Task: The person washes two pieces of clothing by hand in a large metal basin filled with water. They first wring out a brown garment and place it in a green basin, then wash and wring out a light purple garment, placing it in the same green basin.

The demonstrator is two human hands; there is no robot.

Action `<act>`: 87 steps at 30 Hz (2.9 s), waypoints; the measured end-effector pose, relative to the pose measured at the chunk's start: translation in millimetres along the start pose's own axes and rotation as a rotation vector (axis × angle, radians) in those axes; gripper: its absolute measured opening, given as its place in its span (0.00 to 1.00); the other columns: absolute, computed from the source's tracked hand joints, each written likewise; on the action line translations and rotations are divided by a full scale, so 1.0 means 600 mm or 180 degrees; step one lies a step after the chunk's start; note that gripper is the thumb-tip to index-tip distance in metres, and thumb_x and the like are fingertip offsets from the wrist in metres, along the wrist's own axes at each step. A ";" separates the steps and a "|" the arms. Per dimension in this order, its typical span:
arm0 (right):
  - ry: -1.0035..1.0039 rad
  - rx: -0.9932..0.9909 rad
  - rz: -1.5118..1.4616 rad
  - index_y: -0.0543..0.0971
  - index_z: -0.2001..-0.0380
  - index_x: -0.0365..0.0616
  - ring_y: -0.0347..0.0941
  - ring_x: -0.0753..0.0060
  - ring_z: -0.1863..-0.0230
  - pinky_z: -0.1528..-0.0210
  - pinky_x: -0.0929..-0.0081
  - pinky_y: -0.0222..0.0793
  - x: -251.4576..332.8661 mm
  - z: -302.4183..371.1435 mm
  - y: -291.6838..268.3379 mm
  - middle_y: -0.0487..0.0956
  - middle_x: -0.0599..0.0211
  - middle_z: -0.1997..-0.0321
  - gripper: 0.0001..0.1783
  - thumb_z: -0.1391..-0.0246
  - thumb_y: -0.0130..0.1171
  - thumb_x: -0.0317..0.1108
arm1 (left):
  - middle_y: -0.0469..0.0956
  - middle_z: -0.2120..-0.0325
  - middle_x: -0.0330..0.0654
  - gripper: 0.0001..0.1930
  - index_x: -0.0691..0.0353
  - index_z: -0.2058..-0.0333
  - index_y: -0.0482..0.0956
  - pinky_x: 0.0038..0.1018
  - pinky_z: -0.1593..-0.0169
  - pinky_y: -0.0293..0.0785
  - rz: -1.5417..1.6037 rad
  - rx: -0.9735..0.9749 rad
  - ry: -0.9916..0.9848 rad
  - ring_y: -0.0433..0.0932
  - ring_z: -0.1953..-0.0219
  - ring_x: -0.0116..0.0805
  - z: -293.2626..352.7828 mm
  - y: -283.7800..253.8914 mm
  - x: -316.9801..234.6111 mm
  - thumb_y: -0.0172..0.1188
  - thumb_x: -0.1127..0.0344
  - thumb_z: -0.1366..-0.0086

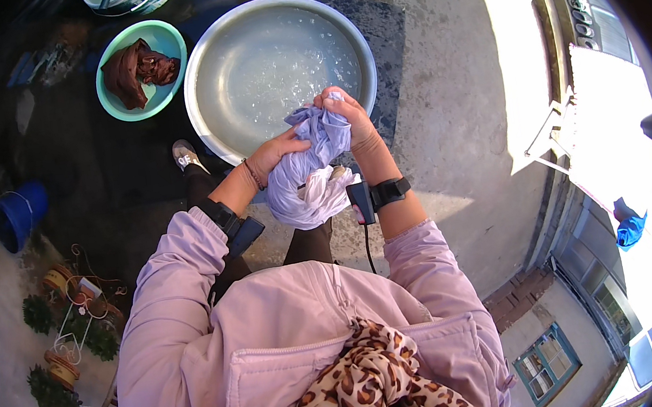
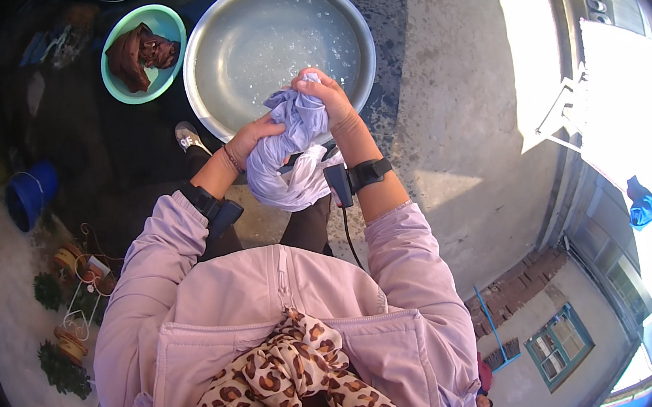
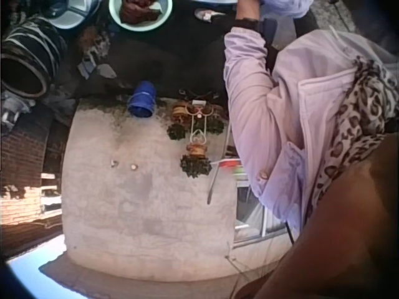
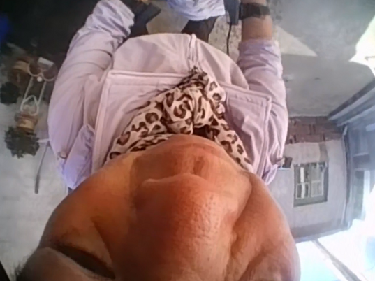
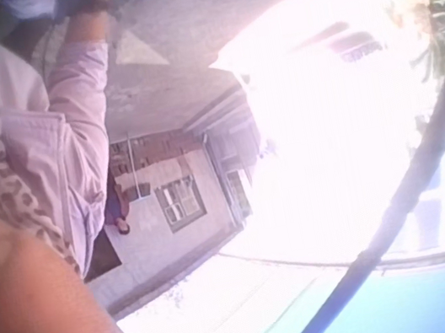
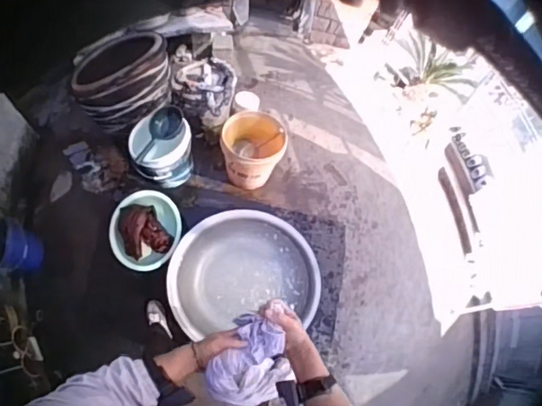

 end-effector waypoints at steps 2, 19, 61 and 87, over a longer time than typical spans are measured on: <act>0.0246 -0.0430 0.0170 0.74 0.71 0.43 0.73 0.71 0.66 0.62 0.73 0.70 -0.002 -0.004 -0.002 0.75 0.68 0.74 0.07 0.57 0.56 0.28 | 0.70 0.57 0.44 0.27 0.62 0.44 0.55 0.25 0.60 0.74 -0.0258 -0.0282 0.0086 0.74 0.61 0.31 -0.006 -0.001 0.014 0.49 0.68 0.42; 0.0364 -0.1751 0.4678 0.77 0.66 0.41 0.75 0.55 0.64 0.60 0.66 0.69 -0.101 -0.035 -0.041 0.77 0.51 0.69 0.21 0.68 0.59 0.41 | 0.73 0.64 0.60 0.24 0.74 0.58 0.64 0.35 0.55 0.67 -0.3172 -0.2133 0.0031 0.72 0.59 0.52 -0.080 -0.069 0.136 0.50 0.62 0.50; 0.0527 0.0019 0.1322 0.74 0.71 0.39 0.72 0.73 0.66 0.61 0.76 0.69 0.036 0.022 0.054 0.76 0.64 0.69 0.07 0.58 0.55 0.25 | 0.75 0.68 0.46 0.17 0.67 0.56 0.67 0.29 0.72 0.77 0.1066 0.0126 -0.0164 0.77 0.71 0.34 0.008 0.033 0.021 0.46 0.60 0.38; 0.1529 -0.0698 0.5328 0.80 0.74 0.41 0.75 0.55 0.66 0.60 0.67 0.68 -0.132 -0.059 -0.053 0.78 0.51 0.70 0.21 0.67 0.55 0.48 | 0.74 0.63 0.58 0.32 0.67 0.60 0.73 0.33 0.56 0.69 -0.2436 -0.1816 -0.0389 0.73 0.57 0.50 -0.093 -0.081 0.184 0.54 0.41 0.51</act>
Point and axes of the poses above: each hand's wrist, its own z-axis away from the middle knuckle, its own y-axis out of the palm, x = y × z, the point moved 1 cm from there along -z, towards the middle knuckle
